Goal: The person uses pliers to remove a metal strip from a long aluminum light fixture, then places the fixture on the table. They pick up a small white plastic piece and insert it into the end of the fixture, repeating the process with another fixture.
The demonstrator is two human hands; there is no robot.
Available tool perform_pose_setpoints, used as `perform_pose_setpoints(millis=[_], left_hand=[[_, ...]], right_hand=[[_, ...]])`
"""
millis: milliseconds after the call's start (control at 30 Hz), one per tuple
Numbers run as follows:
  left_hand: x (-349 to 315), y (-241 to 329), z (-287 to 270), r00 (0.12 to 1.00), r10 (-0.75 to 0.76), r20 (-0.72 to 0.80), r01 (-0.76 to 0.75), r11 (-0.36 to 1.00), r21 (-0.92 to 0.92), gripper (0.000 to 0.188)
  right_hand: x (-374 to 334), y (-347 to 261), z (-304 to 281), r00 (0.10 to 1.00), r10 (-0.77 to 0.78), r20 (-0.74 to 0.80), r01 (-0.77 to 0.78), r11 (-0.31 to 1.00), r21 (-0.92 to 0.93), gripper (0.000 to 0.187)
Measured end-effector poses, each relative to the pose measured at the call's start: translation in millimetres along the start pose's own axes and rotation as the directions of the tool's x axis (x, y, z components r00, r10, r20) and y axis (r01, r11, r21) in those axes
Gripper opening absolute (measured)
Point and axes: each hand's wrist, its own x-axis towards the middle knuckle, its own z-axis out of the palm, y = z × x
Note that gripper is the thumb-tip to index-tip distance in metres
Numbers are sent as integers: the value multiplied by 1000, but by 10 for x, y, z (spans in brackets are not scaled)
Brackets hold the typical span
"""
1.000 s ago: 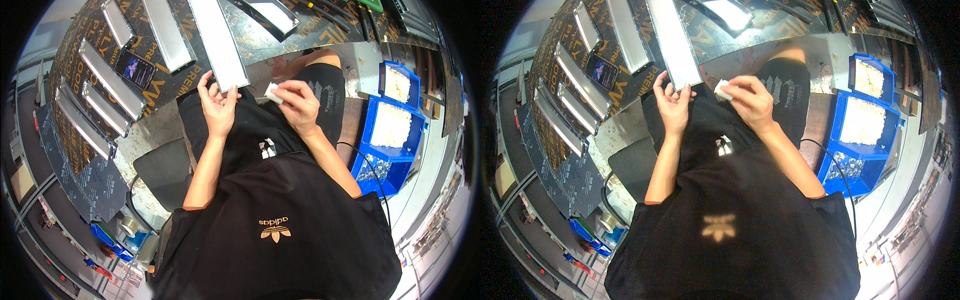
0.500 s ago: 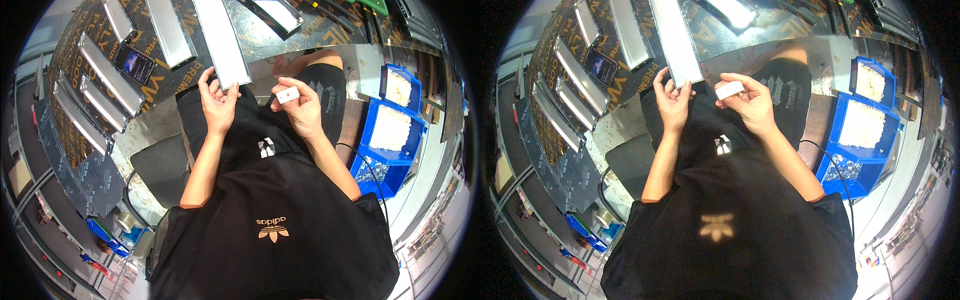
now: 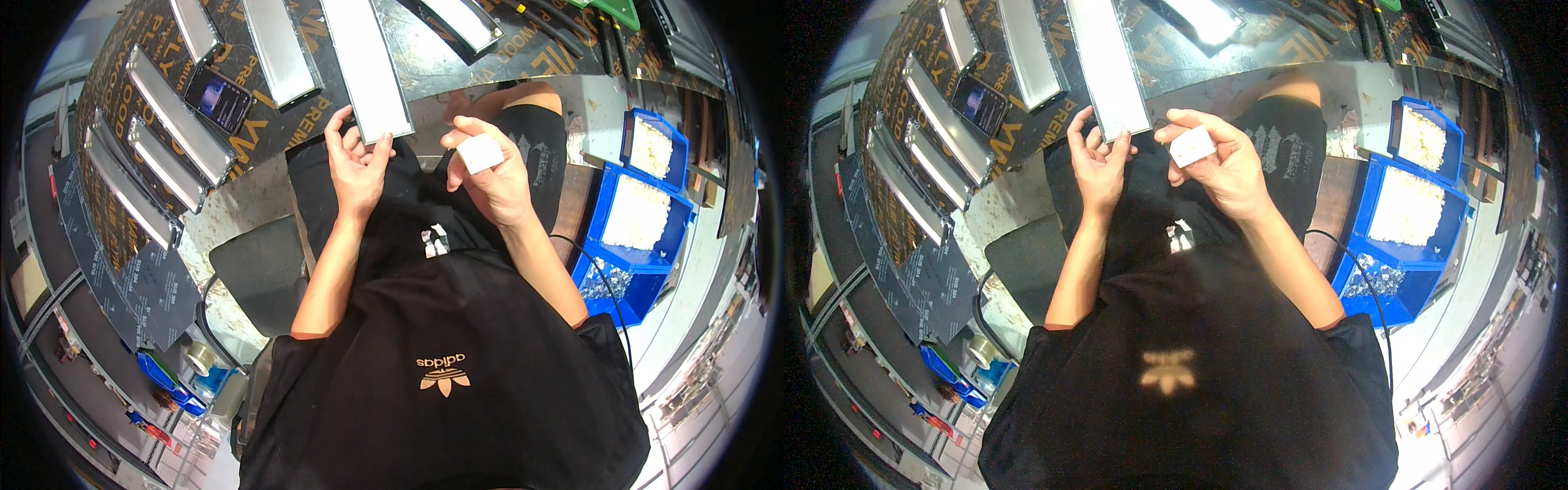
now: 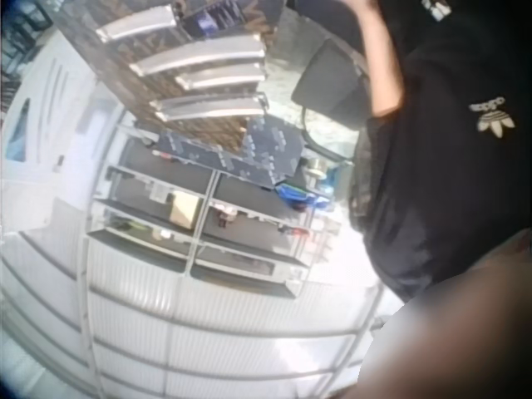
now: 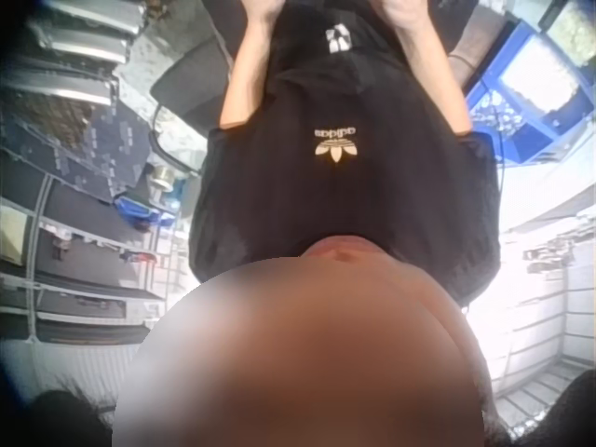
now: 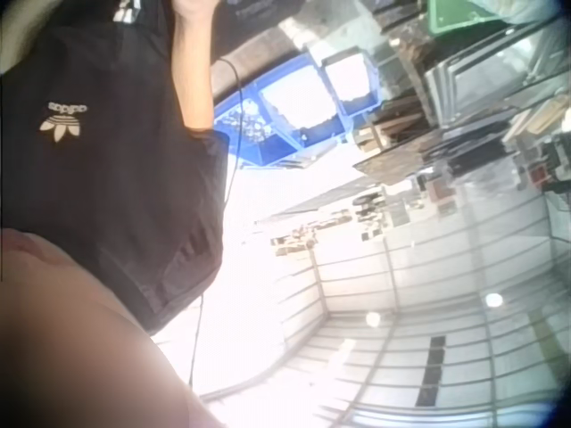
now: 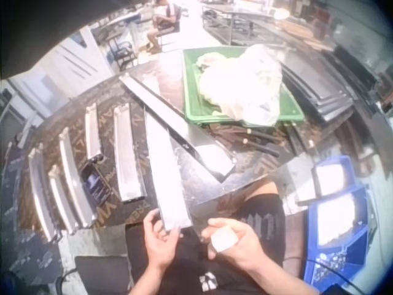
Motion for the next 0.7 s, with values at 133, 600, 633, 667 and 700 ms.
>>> perform_pose_setpoints(millis=[133, 600, 633, 667, 700], left_hand=[[13, -24, -5, 1000, 9, 8, -9, 1000, -24, 68], [19, 12, -68, 996, -66, 64, 76, 983, -169, 69], [35, 8, -113, 995, -75, 66, 84, 987, -138, 64], [23, -2, -145, 995, -66, 77, 78, 983, -163, 62], [28, -17, -176, 995, -60, 80, 74, 978, -196, 60]], right_hand=[[8, 16, 10, 1000, -8, 16, 8, 1000, 1, 67], [318, -72, -85, 961, -58, -269, -59, 912, -406, 27], [376, -99, -123, 956, -81, -283, -62, 885, -461, 26], [441, -119, -164, 963, -129, -238, -5, 870, -494, 26], [567, -94, -200, 952, -245, -185, 77, 773, -630, 26]])
